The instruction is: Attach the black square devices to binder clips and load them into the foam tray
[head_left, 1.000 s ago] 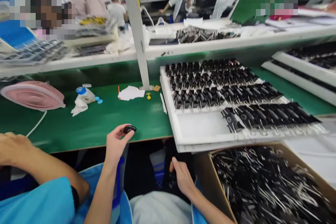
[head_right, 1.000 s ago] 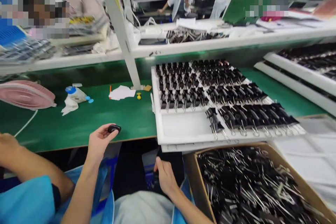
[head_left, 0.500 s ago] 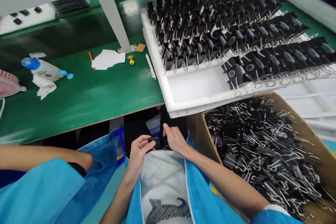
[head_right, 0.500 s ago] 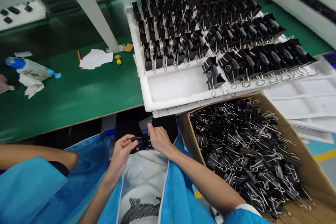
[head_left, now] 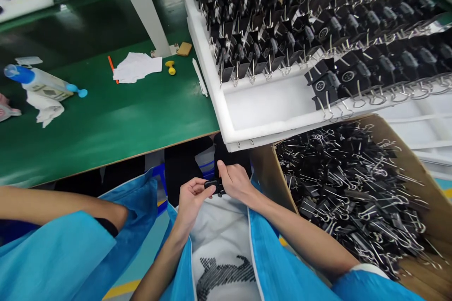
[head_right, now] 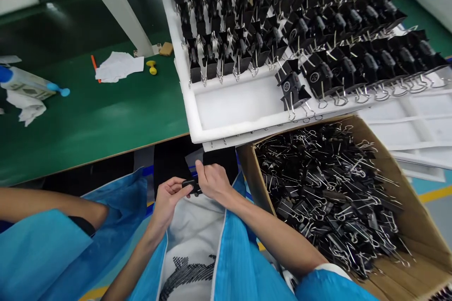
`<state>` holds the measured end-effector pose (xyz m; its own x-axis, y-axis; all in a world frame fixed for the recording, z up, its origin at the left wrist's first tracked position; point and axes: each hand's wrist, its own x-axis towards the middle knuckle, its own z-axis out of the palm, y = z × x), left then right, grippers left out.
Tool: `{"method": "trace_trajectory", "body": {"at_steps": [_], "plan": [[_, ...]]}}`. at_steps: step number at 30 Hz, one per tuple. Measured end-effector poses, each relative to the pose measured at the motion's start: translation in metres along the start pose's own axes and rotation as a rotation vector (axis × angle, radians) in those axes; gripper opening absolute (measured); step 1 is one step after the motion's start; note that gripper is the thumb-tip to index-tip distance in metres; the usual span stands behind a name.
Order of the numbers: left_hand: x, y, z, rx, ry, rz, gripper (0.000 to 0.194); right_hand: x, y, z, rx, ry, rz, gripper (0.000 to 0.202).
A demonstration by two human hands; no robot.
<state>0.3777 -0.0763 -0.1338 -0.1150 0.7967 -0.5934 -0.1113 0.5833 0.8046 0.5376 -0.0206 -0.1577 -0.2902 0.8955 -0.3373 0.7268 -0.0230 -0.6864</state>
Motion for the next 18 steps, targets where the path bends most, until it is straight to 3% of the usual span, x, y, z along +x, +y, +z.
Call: {"method": "trace_trajectory", "body": {"at_steps": [13,18], "plan": [[0.009,-0.014,-0.007,0.018,-0.007,-0.016,0.038,0.002,-0.004,0.002,-0.221,-0.054,0.015,0.072],[0.019,-0.021,-0.014,0.039,-0.026,-0.002,0.039,0.003,-0.005,0.001,-0.258,-0.072,0.007,0.076]]}}
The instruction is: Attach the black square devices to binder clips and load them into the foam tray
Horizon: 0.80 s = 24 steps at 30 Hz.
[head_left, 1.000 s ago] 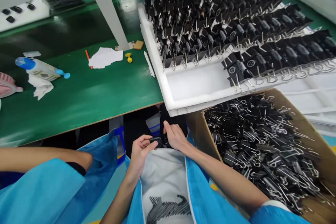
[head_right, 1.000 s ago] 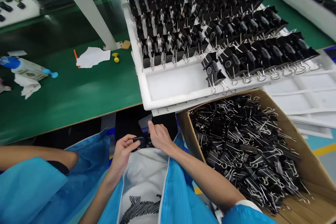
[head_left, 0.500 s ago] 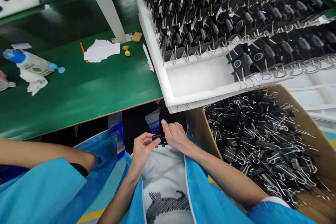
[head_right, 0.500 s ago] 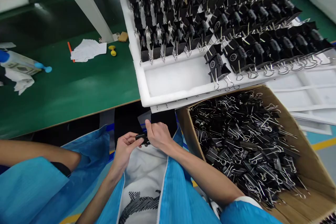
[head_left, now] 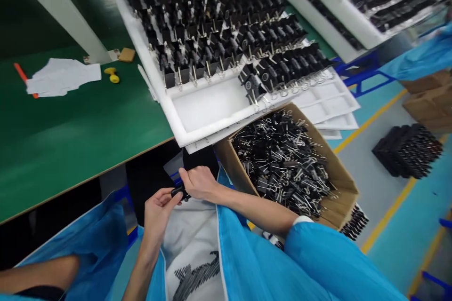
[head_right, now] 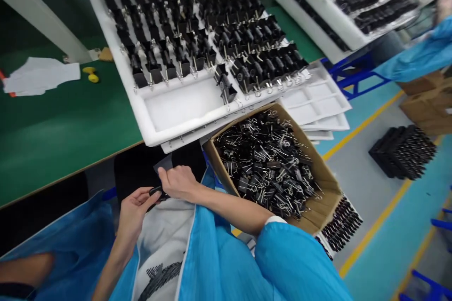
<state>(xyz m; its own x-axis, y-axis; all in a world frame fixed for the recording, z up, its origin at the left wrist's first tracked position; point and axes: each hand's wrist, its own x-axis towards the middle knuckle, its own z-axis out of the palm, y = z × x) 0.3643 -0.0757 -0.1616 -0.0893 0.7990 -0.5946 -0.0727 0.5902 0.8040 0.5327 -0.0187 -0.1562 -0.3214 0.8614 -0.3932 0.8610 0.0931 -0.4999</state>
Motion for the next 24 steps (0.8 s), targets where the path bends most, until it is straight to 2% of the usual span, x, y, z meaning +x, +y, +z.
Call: {"method": "trace_trajectory", "body": {"at_steps": [7,9,12,14,15,17,19,21,24], "plan": [[0.003,-0.001,-0.001,-0.017,0.002,0.031,0.042,-0.005,-0.009,-0.010,0.003,-0.037,0.011,0.070],[0.004,0.002,-0.005,-0.005,-0.020,0.072,0.043,-0.013,-0.013,-0.019,0.036,-0.040,-0.027,0.062],[0.007,0.007,-0.016,0.025,-0.097,0.130,0.042,-0.032,-0.009,-0.044,0.136,0.053,-0.088,0.047],[0.010,0.009,-0.024,0.042,-0.146,0.146,0.041,-0.043,0.009,-0.067,0.174,0.172,-0.031,0.040],[0.012,0.011,-0.027,0.040,-0.176,0.141,0.042,-0.048,0.023,-0.079,0.159,0.246,0.047,0.040],[0.013,0.014,-0.030,-0.006,-0.244,0.111,0.045,-0.053,0.057,-0.101,0.054,0.395,0.270,0.038],[0.012,0.019,-0.029,-0.092,-0.305,0.071,0.047,-0.053,0.096,-0.115,-0.106,0.473,0.487,0.034],[0.009,0.023,-0.025,-0.168,-0.340,0.040,0.049,-0.050,0.128,-0.120,-0.254,0.431,0.600,0.044],[0.006,0.026,-0.018,-0.222,-0.364,0.022,0.049,-0.045,0.157,-0.112,-0.345,0.229,0.575,0.055]]}}
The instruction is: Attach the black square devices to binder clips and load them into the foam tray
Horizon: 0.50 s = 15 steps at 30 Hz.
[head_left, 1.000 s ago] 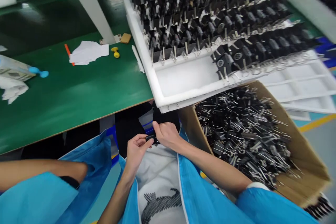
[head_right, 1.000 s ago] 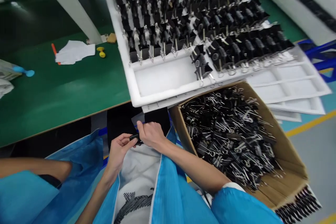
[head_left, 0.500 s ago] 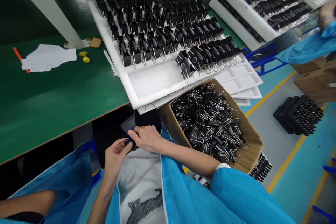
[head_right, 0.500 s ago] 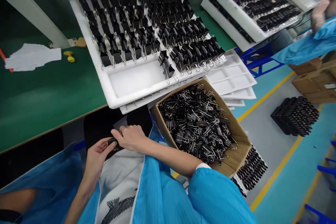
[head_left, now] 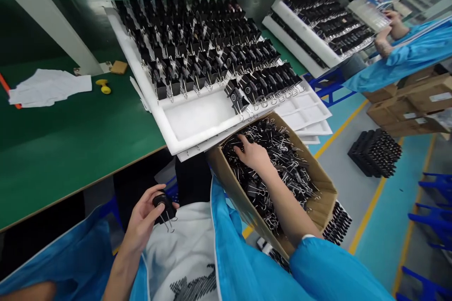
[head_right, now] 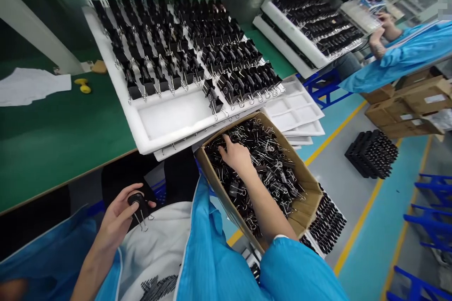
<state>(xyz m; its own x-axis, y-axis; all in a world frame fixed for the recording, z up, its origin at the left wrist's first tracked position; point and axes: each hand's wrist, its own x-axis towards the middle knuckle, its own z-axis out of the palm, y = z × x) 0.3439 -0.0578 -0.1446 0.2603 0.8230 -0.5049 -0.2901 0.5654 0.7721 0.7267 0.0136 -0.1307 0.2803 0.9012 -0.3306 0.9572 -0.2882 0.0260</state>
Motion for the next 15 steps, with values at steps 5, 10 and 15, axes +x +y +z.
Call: {"method": "trace_trajectory", "body": {"at_steps": [5,10,15], "plan": [[0.001,-0.005,0.004,-0.026,0.033,-0.004,0.051,0.004,-0.002,0.022,0.048,-0.089,-0.031,0.046],[0.001,-0.008,0.002,-0.018,0.082,-0.017,0.052,-0.003,-0.001,0.023,0.141,0.078,0.069,0.039],[0.003,-0.009,0.000,0.018,0.093,-0.007,0.051,-0.025,0.011,0.005,0.489,0.166,-0.054,0.033]]}}
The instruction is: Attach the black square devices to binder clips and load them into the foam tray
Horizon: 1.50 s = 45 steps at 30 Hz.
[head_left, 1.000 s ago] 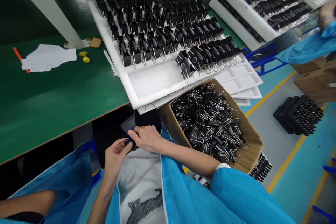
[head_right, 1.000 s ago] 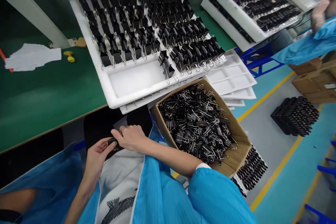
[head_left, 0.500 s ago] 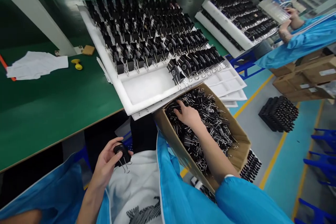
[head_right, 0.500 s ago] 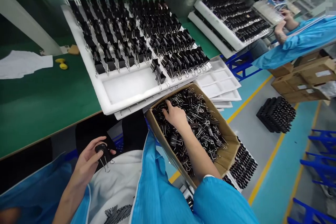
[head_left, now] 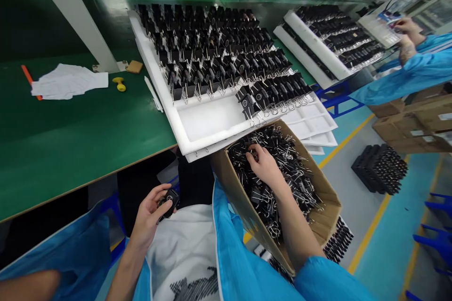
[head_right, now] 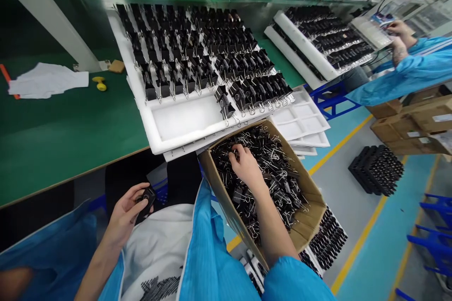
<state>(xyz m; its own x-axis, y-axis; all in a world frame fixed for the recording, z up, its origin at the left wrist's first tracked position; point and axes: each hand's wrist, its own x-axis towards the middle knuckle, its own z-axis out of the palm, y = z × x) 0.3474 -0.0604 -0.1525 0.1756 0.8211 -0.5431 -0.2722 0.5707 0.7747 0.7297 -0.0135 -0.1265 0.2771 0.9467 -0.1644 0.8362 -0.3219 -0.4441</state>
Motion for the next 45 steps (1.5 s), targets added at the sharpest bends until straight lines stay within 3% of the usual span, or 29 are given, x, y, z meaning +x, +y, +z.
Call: {"method": "trace_trajectory", "body": {"at_steps": [4,7,12,17,22,27,31,36,41,45], "plan": [[0.004,0.000,0.005,-0.004,-0.007,0.031,0.045,-0.023,-0.014,-0.020,0.534,-0.086,-0.055,0.053],[0.004,0.003,0.013,-0.030,-0.008,0.052,0.039,-0.037,-0.033,-0.020,0.809,-0.203,-0.079,0.036],[-0.002,0.008,0.025,-0.010,-0.138,0.079,0.033,-0.041,-0.071,0.009,0.902,-0.491,-0.172,0.033],[-0.009,0.008,0.024,0.038,-0.233,0.065,0.033,-0.035,-0.107,0.039,0.811,-0.745,-0.322,0.030],[-0.012,0.005,0.019,0.230,-0.128,0.222,0.030,-0.034,-0.131,0.058,0.704,-0.684,-0.383,0.025],[-0.017,0.010,0.026,0.535,0.016,0.423,0.025,-0.039,-0.146,0.071,0.714,-0.616,-0.281,0.028],[-0.019,0.009,0.031,0.681,0.029,0.527,0.026,-0.045,-0.155,0.077,0.681,-0.547,-0.232,0.029],[-0.021,0.003,0.029,0.737,-0.041,0.547,0.026,-0.046,-0.154,0.087,0.662,-0.463,-0.203,0.054],[-0.026,0.004,0.020,0.682,-0.071,0.513,0.025,-0.041,-0.145,0.090,0.684,-0.587,-0.214,0.060],[-0.027,0.006,0.009,0.492,-0.062,0.407,0.023,-0.040,-0.145,0.085,0.588,-0.517,-0.321,0.059]]}}
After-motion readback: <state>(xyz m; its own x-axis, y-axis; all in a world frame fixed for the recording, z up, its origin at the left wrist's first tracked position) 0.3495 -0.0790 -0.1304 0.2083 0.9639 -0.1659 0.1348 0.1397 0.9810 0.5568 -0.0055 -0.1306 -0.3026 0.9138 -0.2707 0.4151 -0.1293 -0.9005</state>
